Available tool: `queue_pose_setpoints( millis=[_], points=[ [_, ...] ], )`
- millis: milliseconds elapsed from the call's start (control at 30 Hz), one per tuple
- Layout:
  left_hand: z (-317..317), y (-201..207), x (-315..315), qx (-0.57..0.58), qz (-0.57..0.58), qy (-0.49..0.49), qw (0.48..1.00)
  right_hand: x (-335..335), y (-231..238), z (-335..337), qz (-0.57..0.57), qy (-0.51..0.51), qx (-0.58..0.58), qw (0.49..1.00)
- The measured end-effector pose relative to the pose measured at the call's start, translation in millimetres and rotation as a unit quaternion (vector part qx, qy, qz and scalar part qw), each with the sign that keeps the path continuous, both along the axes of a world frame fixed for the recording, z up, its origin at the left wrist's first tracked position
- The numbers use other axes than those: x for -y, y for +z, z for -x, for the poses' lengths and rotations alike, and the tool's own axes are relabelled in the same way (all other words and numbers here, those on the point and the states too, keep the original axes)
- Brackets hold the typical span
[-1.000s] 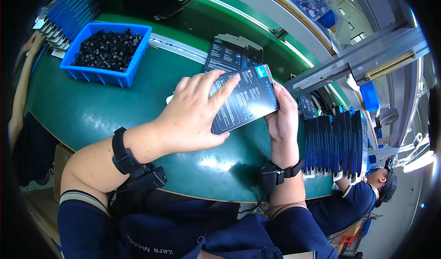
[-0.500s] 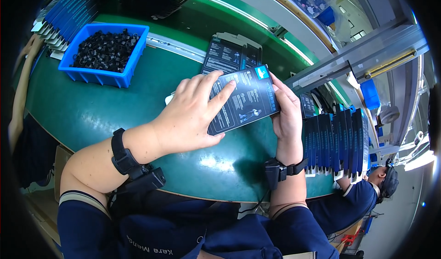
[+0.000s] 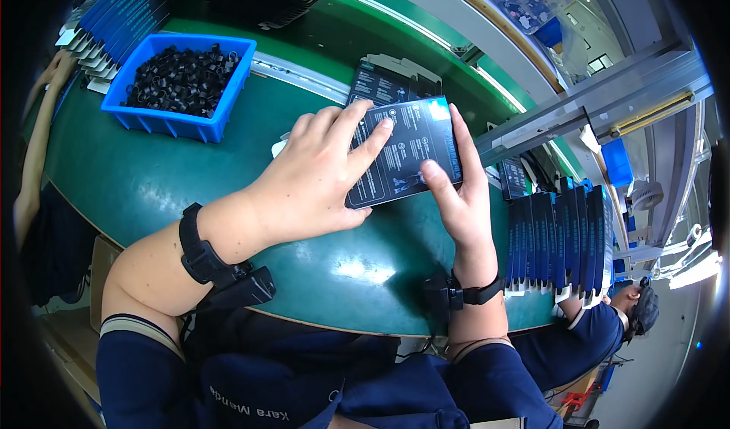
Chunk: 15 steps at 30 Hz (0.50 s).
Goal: Assembling product boxes and placing small electronic components inside.
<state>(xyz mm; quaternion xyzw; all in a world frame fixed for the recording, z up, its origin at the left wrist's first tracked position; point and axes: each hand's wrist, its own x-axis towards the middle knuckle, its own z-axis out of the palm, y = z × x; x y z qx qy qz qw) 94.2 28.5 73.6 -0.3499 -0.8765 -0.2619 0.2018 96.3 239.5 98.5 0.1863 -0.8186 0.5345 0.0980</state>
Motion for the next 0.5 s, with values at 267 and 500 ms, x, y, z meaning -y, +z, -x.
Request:
queue_pose_setpoints(
  millis=[267, 500],
  points=[
    [11.8, 4.4, 5.4, -0.051, -0.038, -0.025, 0.998, 4.7, -15.4, 4.7, 0.13, -0.039, -0.052, 0.989],
    [13.7, 20.1, 20.6, -0.127, -0.149, 0.035, 0.98, -0.4, -35.6, -1.1, 0.11, -0.054, -0.056, 0.991]
  ],
)
